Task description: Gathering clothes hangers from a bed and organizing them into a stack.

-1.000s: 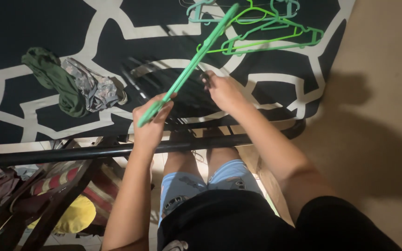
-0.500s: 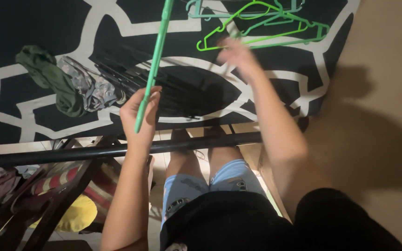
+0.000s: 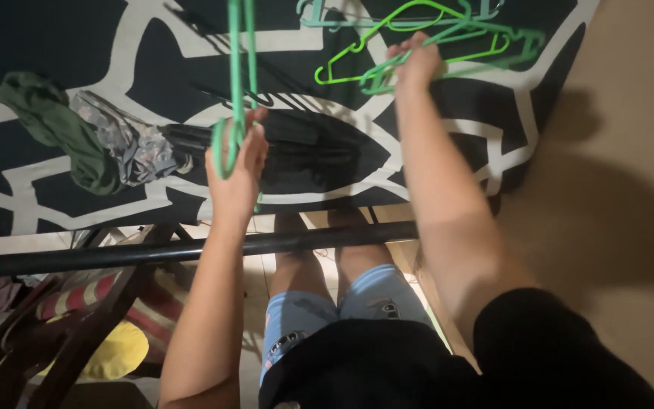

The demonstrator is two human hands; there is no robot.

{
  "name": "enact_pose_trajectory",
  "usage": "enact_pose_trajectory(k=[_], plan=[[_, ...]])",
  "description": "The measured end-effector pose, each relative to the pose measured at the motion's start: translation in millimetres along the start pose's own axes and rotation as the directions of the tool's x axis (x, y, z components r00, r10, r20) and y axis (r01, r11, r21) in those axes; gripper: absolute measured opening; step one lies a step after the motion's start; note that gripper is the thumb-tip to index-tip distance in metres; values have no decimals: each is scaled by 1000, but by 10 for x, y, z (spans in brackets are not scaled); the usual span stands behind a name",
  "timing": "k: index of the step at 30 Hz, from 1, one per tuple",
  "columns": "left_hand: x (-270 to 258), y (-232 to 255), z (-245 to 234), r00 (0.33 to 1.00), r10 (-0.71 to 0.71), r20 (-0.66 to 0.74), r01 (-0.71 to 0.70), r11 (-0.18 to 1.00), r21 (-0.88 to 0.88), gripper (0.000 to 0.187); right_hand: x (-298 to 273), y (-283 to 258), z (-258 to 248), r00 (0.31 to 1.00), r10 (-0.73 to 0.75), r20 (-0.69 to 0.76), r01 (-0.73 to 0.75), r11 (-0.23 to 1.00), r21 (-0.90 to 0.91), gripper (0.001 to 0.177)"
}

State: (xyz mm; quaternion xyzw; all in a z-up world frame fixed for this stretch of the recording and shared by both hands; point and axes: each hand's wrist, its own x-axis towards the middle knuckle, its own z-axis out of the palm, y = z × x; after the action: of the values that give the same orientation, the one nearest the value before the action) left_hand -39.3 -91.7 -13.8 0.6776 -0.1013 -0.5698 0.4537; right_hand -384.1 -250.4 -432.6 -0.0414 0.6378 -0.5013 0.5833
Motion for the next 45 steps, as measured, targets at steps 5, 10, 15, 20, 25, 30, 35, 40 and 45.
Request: enact_pose_trajectory(k=[5, 10, 15, 20, 25, 30, 35, 40, 45], plan=[[91, -11, 30, 998, 50, 36, -52, 997, 52, 35, -1025, 79, 775, 997, -65, 31, 70, 967, -243, 15], [138, -28, 62, 1000, -11, -3, 11, 995, 102, 36, -646, 344, 906, 992, 127, -24, -126, 911, -392, 27], [198, -103, 71, 985, 174, 11, -174, 974, 147, 23, -406, 373, 705, 992, 115, -44, -118, 989, -87, 28], [248, -144, 82, 976, 219, -17, -218, 975, 39, 17, -1881, -352, 733, 963, -261, 74, 270, 946, -182, 19], [169, -152, 84, 954, 293, 57, -295, 955, 37, 19, -3139, -951, 1021, 523, -558, 644, 852, 313, -420, 29], [59, -128, 87, 952, 250, 176, -247, 968, -38, 18, -3044, -939, 1125, 716, 16, 698, 679, 217, -701, 23], [54, 21, 110, 955, 246, 164, -265, 958, 109, 21, -2825, -941, 1245, 568, -26, 822, 822, 53, -566, 27], [76, 82, 107, 954, 237, 181, -258, 961, 98, 21, -2932, -1125, 1499, 577, 3, 817, 810, 123, -573, 38], [118, 61, 46, 937, 336, 95, -340, 940, 28, 20, -2548, -895, 1402, 381, 121, 917, 924, -87, -372, 44]])
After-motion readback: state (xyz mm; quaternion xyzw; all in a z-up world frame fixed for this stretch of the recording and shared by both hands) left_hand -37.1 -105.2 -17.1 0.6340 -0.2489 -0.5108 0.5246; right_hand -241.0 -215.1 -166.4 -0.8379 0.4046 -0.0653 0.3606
